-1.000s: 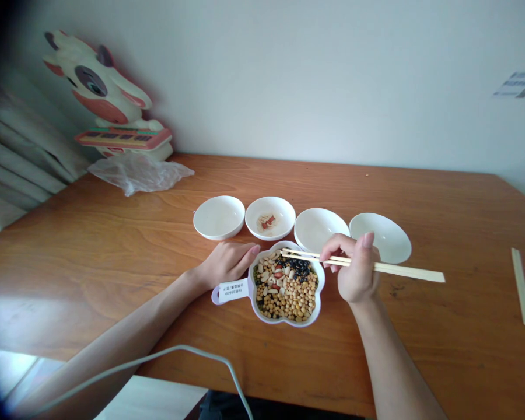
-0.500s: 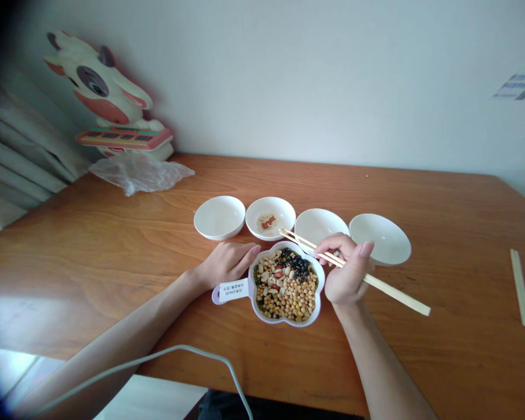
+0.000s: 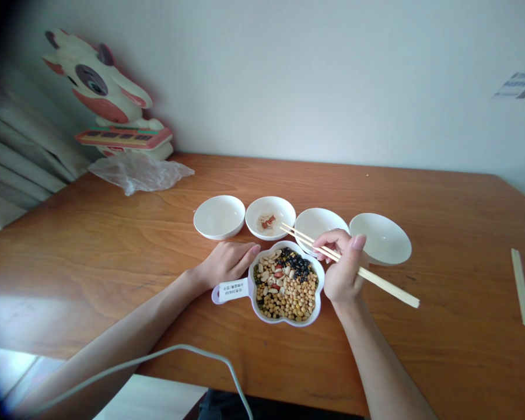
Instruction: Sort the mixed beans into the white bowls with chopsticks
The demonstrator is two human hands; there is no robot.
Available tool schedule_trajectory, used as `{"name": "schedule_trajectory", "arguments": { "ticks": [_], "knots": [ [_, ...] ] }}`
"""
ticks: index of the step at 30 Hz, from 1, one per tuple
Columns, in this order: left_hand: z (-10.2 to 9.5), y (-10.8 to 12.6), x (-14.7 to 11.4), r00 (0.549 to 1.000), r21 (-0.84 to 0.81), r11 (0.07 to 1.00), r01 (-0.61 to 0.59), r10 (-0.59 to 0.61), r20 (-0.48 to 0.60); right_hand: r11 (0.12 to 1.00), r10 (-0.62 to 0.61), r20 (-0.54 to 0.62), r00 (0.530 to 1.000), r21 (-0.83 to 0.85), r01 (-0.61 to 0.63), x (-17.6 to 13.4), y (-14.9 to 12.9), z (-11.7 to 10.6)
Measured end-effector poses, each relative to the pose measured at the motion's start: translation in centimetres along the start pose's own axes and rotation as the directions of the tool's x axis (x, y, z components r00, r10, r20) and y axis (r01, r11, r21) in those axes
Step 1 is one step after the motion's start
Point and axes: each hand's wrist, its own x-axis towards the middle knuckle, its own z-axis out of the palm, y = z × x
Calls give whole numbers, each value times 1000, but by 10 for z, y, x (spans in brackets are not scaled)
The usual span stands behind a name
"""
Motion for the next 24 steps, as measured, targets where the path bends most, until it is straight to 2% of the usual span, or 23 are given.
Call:
{"name": "schedule_trajectory", "arguments": {
  "ticks": [6,10,13,18,24],
  "knots": [
    [0,0,0,1000,3,1000,-8,8,-9,999,19,36,999,44,-21,0,-1,-1],
    [-1,1,0,1000,-6,1000,-16,16,-3,991,84,137,987,93,-97,1,-5,-5],
    [0,1,1,1000,-1,1000,-21,21,-8,990,101,232,968,70,-120,2,-5,-8],
    [2,-1,1,1000,9,1000,-16,16,-17,997,80,399,913,-41,-69,1,5,-17],
    [3,-1,1,1000,-4,1000,-24,24,-20,996,75,499,863,-82,-39,3,8,-24]
  ]
}}
